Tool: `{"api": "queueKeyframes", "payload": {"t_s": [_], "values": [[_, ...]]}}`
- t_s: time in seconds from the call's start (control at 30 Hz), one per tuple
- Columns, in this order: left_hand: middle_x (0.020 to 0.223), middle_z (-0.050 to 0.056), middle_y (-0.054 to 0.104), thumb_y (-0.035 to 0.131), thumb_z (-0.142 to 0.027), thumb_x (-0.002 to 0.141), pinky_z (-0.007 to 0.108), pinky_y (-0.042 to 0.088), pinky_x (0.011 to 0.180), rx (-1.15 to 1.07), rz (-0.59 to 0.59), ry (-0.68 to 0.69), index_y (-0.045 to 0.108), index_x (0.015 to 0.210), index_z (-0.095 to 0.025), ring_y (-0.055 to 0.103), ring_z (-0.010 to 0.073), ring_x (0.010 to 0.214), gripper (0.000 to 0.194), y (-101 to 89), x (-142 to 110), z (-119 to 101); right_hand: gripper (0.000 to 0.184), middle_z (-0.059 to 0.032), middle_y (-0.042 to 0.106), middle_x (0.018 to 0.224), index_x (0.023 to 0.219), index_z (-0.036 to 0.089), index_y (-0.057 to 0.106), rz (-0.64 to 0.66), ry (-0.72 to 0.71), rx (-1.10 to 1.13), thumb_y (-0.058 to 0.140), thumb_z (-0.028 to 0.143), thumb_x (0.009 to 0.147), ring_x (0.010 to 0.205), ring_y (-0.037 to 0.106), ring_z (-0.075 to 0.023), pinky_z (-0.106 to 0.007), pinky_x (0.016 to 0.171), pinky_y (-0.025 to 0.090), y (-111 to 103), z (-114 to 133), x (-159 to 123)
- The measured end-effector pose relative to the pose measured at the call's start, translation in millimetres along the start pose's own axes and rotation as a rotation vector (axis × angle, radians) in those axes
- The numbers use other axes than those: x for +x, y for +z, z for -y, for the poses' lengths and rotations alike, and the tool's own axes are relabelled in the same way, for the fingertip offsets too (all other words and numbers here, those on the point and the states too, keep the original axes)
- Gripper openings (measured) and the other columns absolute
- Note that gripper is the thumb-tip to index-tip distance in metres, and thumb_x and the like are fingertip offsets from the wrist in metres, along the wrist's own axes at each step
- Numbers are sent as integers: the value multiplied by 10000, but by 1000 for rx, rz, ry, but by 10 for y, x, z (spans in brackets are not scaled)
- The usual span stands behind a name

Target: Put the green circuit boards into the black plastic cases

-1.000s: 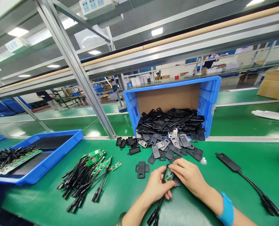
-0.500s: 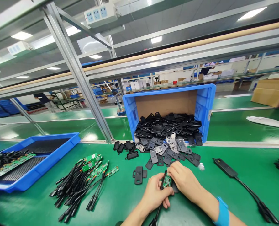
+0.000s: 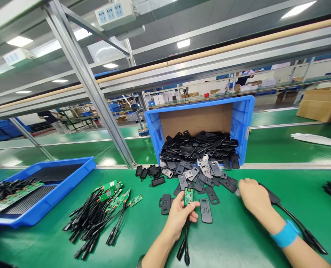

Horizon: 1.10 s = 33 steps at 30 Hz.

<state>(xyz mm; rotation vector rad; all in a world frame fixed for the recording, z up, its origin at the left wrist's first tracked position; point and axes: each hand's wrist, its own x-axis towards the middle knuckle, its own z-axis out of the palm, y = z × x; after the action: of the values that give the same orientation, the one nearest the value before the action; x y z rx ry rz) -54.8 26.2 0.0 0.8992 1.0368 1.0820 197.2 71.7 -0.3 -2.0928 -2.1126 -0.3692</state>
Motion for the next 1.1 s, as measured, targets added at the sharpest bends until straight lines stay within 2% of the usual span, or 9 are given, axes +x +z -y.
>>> {"api": "queueKeyframes", "payload": {"t_s": [0.17, 0.23, 0.33, 0.43, 0.57, 0.73, 0.87, 0.97, 1.1], "values": [[826, 86, 688, 757, -294, 628, 192, 502, 459, -37, -36, 1, 332, 1198, -111, 590, 87, 490, 734, -10, 18, 8, 161, -43, 575, 823, 843, 194, 569, 24, -232, 516, 427, 249, 894, 741, 590, -177, -279, 660, 460, -88, 529, -137], [851, 91, 686, 747, -281, 643, 201, 516, 492, -49, -78, 20, 325, 1213, -113, 596, 89, 522, 729, -16, 23, 5, 165, -39, 561, 895, 946, 210, 563, 86, -313, 641, 508, 334, 853, 778, 594, -179, -287, 686, 474, -79, 743, -235], [889, 97, 682, 726, -250, 671, 200, 513, 504, -52, -123, 37, 322, 1224, -120, 592, 83, 543, 698, -23, 20, -2, 379, -70, 523, 1005, 1003, 188, 541, 137, -328, 653, 680, 375, 704, 830, 588, -219, -327, 699, 482, -48, 911, -357], [894, 96, 682, 737, -224, 654, 198, 506, 502, -48, -118, 29, 318, 1234, -119, 589, 81, 543, 723, -24, 13, -1, 352, -46, 546, 930, 901, 189, 517, 181, -291, 732, 720, 332, 652, 762, 580, -209, -310, 638, 470, -62, 911, -384], [868, 82, 684, 769, -242, 604, 216, 513, 518, -46, -73, 7, 359, 1208, -119, 601, 91, 537, 740, -10, 7, 11, 117, 18, 552, 703, 871, 217, 507, 162, -236, 1062, 505, 326, 827, 634, 543, -156, -266, 583, 437, -144, 830, -297], [765, 29, 672, 797, -188, 535, 226, 514, 552, -3, 98, -29, 536, 1030, -122, 634, 120, 575, 563, 15, -12, 21, 356, 17, 524, 669, 1004, 186, 531, 203, -19, 1486, 438, 480, 826, 496, 485, -115, -230, 447, 399, -177, 821, -232], [871, 59, 683, 804, -92, 487, 220, 508, 649, 23, 260, -58, 590, 1016, -121, 662, 131, 672, 572, 24, -42, 31, 294, 6, 560, 674, 881, 179, 582, 194, -21, 1497, 550, 448, 765, 571, 515, -126, -219, 469, 403, -135, 872, -256], [896, 57, 674, 808, -88, 487, 228, 507, 689, 43, 286, -46, 591, 1039, -131, 648, 127, 722, 594, 28, -57, 52, 228, 8, 567, 665, 799, 182, 574, 176, -25, 1475, 575, 407, 763, 598, 526, -130, -218, 493, 418, -97, 887, -260], [856, 56, 669, 808, -123, 505, 186, 486, 585, 91, 277, -33, 596, 1023, -122, 595, 94, 656, 559, 42, -59, 82, 215, 21, 539, 639, 767, 185, 549, 154, -22, 1491, 588, 396, 763, 579, 517, -124, -221, 499, 432, -60, 892, -252]]}}
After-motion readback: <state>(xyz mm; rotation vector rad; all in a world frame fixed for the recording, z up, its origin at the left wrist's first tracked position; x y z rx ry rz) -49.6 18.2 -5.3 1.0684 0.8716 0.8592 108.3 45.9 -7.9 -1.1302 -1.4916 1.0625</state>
